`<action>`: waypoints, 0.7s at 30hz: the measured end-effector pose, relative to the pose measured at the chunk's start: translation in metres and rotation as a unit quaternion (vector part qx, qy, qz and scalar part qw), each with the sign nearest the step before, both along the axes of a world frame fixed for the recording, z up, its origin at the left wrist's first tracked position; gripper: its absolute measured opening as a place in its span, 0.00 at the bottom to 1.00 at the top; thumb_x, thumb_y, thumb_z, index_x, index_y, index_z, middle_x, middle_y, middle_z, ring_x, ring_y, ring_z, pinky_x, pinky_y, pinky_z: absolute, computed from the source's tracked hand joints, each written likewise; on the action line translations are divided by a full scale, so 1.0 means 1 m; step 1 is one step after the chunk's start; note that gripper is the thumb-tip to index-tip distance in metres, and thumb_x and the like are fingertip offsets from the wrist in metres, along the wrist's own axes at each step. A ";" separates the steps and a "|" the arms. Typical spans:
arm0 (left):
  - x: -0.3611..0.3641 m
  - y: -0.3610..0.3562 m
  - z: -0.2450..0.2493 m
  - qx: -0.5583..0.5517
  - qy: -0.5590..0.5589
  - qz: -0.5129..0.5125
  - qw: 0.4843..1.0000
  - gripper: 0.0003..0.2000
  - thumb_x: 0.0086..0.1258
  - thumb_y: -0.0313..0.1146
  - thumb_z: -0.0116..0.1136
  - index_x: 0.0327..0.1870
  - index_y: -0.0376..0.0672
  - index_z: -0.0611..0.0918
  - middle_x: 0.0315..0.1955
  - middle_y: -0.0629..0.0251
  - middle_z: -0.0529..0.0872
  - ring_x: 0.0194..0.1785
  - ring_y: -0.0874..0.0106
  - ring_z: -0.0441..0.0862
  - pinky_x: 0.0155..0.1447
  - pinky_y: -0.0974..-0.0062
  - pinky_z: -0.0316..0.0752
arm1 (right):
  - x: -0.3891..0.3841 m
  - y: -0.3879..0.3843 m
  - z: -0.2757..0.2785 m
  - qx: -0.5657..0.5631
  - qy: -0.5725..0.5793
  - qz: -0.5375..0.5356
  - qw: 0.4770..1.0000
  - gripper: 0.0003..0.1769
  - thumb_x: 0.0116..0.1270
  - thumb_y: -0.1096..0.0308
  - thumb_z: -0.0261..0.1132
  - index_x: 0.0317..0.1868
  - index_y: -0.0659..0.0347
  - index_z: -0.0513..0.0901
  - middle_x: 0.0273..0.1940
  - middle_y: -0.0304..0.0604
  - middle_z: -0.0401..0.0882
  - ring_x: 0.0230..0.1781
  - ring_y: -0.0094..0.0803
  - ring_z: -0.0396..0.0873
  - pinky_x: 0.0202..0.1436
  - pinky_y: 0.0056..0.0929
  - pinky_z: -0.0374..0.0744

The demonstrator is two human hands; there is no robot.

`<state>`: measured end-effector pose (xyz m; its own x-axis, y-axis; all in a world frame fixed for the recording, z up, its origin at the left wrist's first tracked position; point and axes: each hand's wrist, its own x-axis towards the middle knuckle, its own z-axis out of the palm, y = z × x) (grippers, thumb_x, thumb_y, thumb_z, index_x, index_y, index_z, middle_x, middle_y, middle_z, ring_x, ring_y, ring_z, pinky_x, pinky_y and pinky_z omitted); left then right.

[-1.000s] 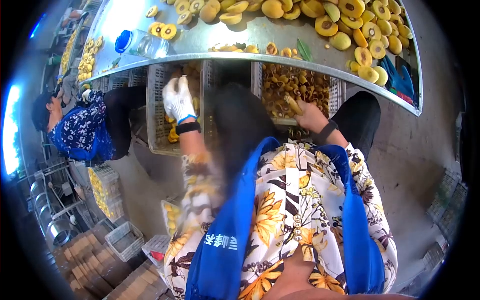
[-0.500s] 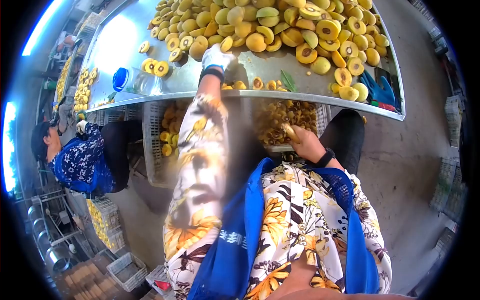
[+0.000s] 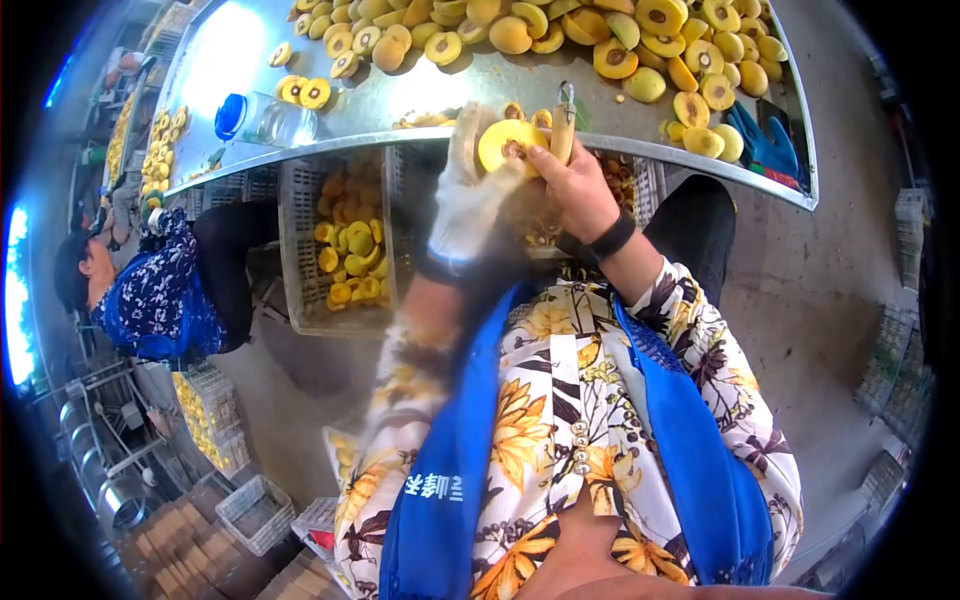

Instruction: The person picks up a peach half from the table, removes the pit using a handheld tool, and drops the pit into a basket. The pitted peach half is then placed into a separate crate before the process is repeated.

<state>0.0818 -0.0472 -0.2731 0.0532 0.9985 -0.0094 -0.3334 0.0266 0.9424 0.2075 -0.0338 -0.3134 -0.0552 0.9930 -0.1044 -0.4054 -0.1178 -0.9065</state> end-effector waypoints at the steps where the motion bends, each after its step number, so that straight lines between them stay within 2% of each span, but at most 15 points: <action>1: 0.003 0.002 -0.011 0.002 -0.040 -0.001 0.999 0.25 0.70 0.35 0.52 0.65 0.39 0.62 0.57 0.61 0.71 0.57 0.68 0.72 0.61 0.70 0.69 | -0.003 -0.003 -0.005 0.014 -0.049 -0.015 0.999 0.18 0.64 0.64 0.59 0.50 0.68 0.73 0.36 0.43 0.80 0.31 0.28 0.77 0.32 0.28 0.76; 2: 0.011 -0.004 -0.021 -0.045 -0.082 0.037 0.995 0.23 0.72 0.43 0.48 0.62 0.39 0.67 0.54 0.61 0.74 0.54 0.68 0.74 0.59 0.71 0.70 | -0.005 -0.006 -0.008 0.026 -0.099 -0.029 0.994 0.19 0.63 0.63 0.59 0.49 0.68 0.73 0.36 0.46 0.80 0.32 0.30 0.79 0.32 0.31 0.76; 3: 0.013 -0.004 -0.023 -0.124 -0.221 0.020 0.967 0.22 0.72 0.45 0.47 0.59 0.40 0.69 0.52 0.61 0.76 0.53 0.67 0.75 0.57 0.70 0.71 | -0.002 -0.007 -0.003 0.010 -0.270 -0.026 0.963 0.20 0.62 0.61 0.60 0.49 0.66 0.73 0.39 0.54 0.80 0.36 0.44 0.81 0.37 0.41 0.77; 4: 0.014 -0.003 -0.026 -0.200 -0.354 0.001 0.913 0.21 0.72 0.48 0.46 0.57 0.41 0.71 0.49 0.62 0.77 0.51 0.67 0.76 0.56 0.69 0.72 | 0.000 -0.010 0.005 0.037 -0.354 -0.021 0.934 0.19 0.62 0.61 0.61 0.49 0.65 0.73 0.36 0.55 0.80 0.34 0.46 0.80 0.37 0.40 0.77; 6: 0.012 -0.004 -0.028 -0.199 -0.347 -0.001 0.916 0.20 0.71 0.49 0.46 0.53 0.42 0.74 0.47 0.62 0.79 0.49 0.66 0.76 0.55 0.68 0.72 | 0.004 -0.017 0.019 0.093 -0.512 -0.010 0.854 0.19 0.60 0.62 0.64 0.47 0.65 0.73 0.30 0.56 0.80 0.32 0.50 0.80 0.36 0.40 0.77; 7: 0.012 -0.002 -0.030 -0.197 -0.343 -0.002 0.918 0.19 0.71 0.49 0.47 0.51 0.42 0.75 0.45 0.62 0.79 0.48 0.66 0.76 0.54 0.68 0.72 | 0.009 -0.020 0.011 0.143 -0.505 -0.057 0.849 0.19 0.58 0.62 0.63 0.47 0.63 0.73 0.29 0.61 0.77 0.33 0.58 0.76 0.35 0.46 0.75; 10: 0.010 0.004 -0.034 -0.148 -0.265 0.068 0.950 0.19 0.71 0.49 0.47 0.49 0.42 0.75 0.43 0.61 0.80 0.46 0.66 0.77 0.53 0.67 0.73 | 0.022 -0.033 0.025 0.142 -0.520 -0.003 0.842 0.18 0.58 0.62 0.63 0.44 0.64 0.73 0.26 0.59 0.77 0.30 0.57 0.77 0.34 0.46 0.75; 11: 0.008 0.003 -0.031 -0.150 -0.256 0.070 0.952 0.18 0.71 0.49 0.46 0.48 0.42 0.75 0.41 0.59 0.80 0.44 0.65 0.78 0.50 0.67 0.74 | 0.023 -0.037 0.036 0.128 -0.534 0.042 0.835 0.17 0.58 0.61 0.63 0.41 0.65 0.74 0.26 0.59 0.77 0.30 0.57 0.76 0.34 0.46 0.74; 14: 0.013 0.001 -0.023 -0.127 -0.235 0.066 0.961 0.19 0.71 0.48 0.47 0.48 0.40 0.74 0.40 0.57 0.80 0.41 0.65 0.78 0.47 0.68 0.75 | 0.024 -0.049 0.028 0.132 -0.532 0.069 0.834 0.16 0.57 0.61 0.64 0.37 0.65 0.74 0.25 0.59 0.76 0.29 0.57 0.76 0.33 0.46 0.74; 18: 0.015 0.007 -0.055 -0.053 -0.144 0.099 0.983 0.19 0.72 0.47 0.46 0.49 0.38 0.74 0.39 0.58 0.79 0.40 0.67 0.78 0.45 0.71 0.76 | 0.021 -0.054 0.027 0.094 -0.555 0.105 0.820 0.15 0.58 0.63 0.62 0.36 0.65 0.69 0.25 0.59 0.76 0.28 0.57 0.76 0.32 0.48 0.74; 20: 0.018 0.006 -0.061 0.027 -0.058 0.098 0.993 0.19 0.72 0.46 0.46 0.50 0.37 0.73 0.39 0.58 0.79 0.39 0.68 0.78 0.44 0.72 0.76 | 0.019 -0.057 0.029 0.118 -0.593 0.082 0.792 0.13 0.62 0.64 0.57 0.45 0.60 0.72 0.25 0.55 0.77 0.26 0.53 0.77 0.30 0.46 0.75; 21: 0.020 0.005 -0.057 0.015 -0.070 0.103 0.992 0.19 0.73 0.45 0.46 0.51 0.36 0.73 0.39 0.59 0.79 0.40 0.68 0.78 0.45 0.71 0.76 | 0.019 -0.059 0.029 0.130 -0.612 0.071 0.777 0.14 0.64 0.65 0.54 0.49 0.57 0.73 0.26 0.54 0.77 0.25 0.51 0.78 0.29 0.45 0.76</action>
